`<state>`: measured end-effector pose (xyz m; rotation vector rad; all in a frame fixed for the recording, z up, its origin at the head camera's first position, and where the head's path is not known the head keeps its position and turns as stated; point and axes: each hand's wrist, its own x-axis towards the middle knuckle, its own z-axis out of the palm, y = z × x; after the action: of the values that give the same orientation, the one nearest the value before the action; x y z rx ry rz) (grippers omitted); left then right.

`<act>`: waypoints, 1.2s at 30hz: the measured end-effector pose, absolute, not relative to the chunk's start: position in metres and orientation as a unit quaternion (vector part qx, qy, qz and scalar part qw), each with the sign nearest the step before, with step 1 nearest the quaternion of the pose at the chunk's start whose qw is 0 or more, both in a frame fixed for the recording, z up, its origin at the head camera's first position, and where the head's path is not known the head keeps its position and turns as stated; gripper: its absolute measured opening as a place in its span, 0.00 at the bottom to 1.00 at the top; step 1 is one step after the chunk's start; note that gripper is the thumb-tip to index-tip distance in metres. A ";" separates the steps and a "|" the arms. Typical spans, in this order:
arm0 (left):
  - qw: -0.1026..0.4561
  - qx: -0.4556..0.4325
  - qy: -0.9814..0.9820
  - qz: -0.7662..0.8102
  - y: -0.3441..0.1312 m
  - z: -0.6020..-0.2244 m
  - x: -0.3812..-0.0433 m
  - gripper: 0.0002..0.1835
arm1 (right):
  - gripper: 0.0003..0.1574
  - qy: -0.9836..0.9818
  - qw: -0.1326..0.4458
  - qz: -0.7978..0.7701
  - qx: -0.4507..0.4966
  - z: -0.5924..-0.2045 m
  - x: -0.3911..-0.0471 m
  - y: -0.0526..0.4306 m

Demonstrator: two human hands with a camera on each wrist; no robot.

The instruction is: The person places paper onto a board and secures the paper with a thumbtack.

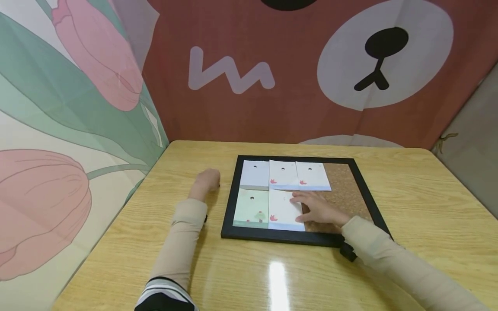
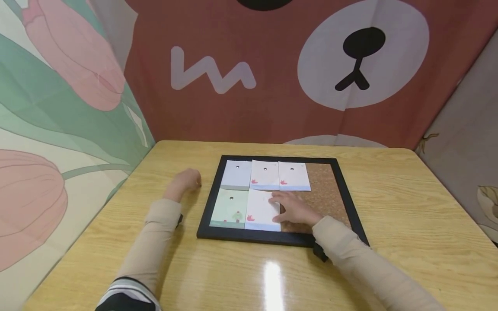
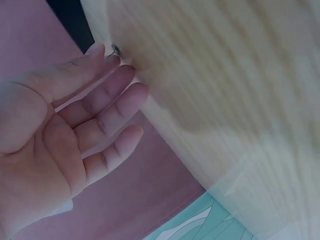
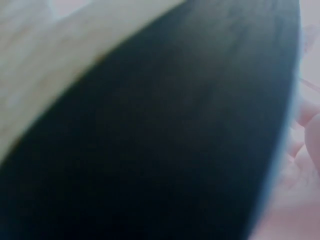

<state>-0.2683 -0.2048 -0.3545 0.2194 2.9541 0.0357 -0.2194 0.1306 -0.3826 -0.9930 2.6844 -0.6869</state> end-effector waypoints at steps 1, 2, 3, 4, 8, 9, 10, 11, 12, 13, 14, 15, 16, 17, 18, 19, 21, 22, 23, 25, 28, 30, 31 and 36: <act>0.087 0.075 0.993 0.010 -0.204 -0.356 -0.269 0.13 | 0.35 0.907 0.100 -0.235 -0.333 -0.382 -0.219 0.131; 0.085 0.076 0.993 0.009 -0.204 -0.357 -0.269 0.13 | 0.34 0.908 0.100 -0.238 -0.331 -0.382 -0.219 0.131; 0.082 0.076 0.994 0.008 -0.203 -0.358 -0.270 0.13 | 0.34 0.908 0.100 -0.240 -0.328 -0.382 -0.219 0.131; 0.079 0.077 0.994 0.006 -0.203 -0.359 -0.270 0.13 | 0.34 0.908 0.099 -0.241 -0.327 -0.382 -0.219 0.131; 0.073 0.075 0.995 0.001 -0.201 -0.363 -0.272 0.13 | 0.34 0.909 0.097 -0.237 -0.328 -0.382 -0.219 0.132; 0.073 0.075 0.995 -0.002 -0.200 -0.363 -0.272 0.13 | 0.34 0.909 0.097 -0.236 -0.329 -0.382 -0.219 0.132; 0.073 0.074 0.995 -0.004 -0.200 -0.364 -0.273 0.13 | 0.34 0.909 0.098 -0.237 -0.330 -0.382 -0.219 0.133; 0.074 0.072 0.995 -0.005 -0.200 -0.364 -0.273 0.12 | 0.34 0.908 0.096 -0.236 -0.333 -0.382 -0.219 0.132; 0.073 0.073 0.995 -0.006 -0.200 -0.364 -0.273 0.12 | 0.34 0.907 0.094 -0.235 -0.337 -0.382 -0.219 0.132; 0.073 0.073 0.995 -0.007 -0.200 -0.365 -0.273 0.11 | 0.33 0.906 0.092 -0.233 -0.342 -0.382 -0.219 0.132; 0.072 0.073 0.995 -0.008 -0.200 -0.365 -0.273 0.11 | 0.33 0.905 0.092 -0.234 -0.344 -0.382 -0.219 0.132; 0.069 0.074 0.995 -0.009 -0.200 -0.365 -0.273 0.10 | 0.33 0.904 0.092 -0.235 -0.346 -0.382 -0.219 0.132; 0.067 0.074 0.995 -0.010 -0.200 -0.365 -0.272 0.09 | 0.33 0.903 0.092 -0.235 -0.348 -0.382 -0.219 0.132; 0.064 0.074 0.995 -0.011 -0.200 -0.365 -0.272 0.08 | 0.33 0.902 0.093 -0.235 -0.349 -0.382 -0.219 0.132; 0.061 0.075 0.995 -0.011 -0.200 -0.365 -0.272 0.08 | 0.33 0.902 0.095 -0.236 -0.348 -0.382 -0.219 0.133; 0.059 0.075 0.995 -0.012 -0.200 -0.365 -0.272 0.08 | 0.33 0.902 0.097 -0.238 -0.346 -0.382 -0.219 0.133; 0.054 0.073 0.996 -0.014 -0.200 -0.364 -0.271 0.07 | 0.34 0.902 0.100 -0.241 -0.344 -0.381 -0.219 0.133; 0.054 0.072 0.996 -0.016 -0.200 -0.364 -0.271 0.07 | 0.34 0.903 0.100 -0.241 -0.342 -0.381 -0.219 0.133; 0.054 0.071 0.996 -0.016 -0.199 -0.363 -0.271 0.06 | 0.34 0.903 0.098 -0.242 -0.341 -0.382 -0.220 0.133; 0.054 0.066 0.996 -0.013 -0.198 -0.361 -0.270 0.03 | 0.34 0.904 0.096 -0.244 -0.337 -0.382 -0.220 0.133; 0.055 0.059 0.997 0.000 -0.195 -0.356 -0.269 0.03 | 0.34 0.906 0.093 -0.248 -0.330 -0.382 -0.221 0.134; 0.054 0.057 0.997 0.013 -0.192 -0.352 -0.268 0.06 | 0.35 0.907 0.094 -0.248 -0.327 -0.382 -0.221 0.134; 0.054 0.058 0.997 0.017 -0.191 -0.351 -0.268 0.07 | 0.36 0.908 0.094 -0.248 -0.326 -0.382 -0.221 0.134; 0.043 0.076 0.996 0.019 -0.182 -0.345 -0.270 0.12 | 0.43 0.912 0.088 -0.242 -0.320 -0.382 -0.221 0.134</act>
<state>-0.2699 -0.1817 -0.3449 0.2333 3.0458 0.0573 -0.2207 0.1343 -0.3816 -0.9524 2.7144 -0.7190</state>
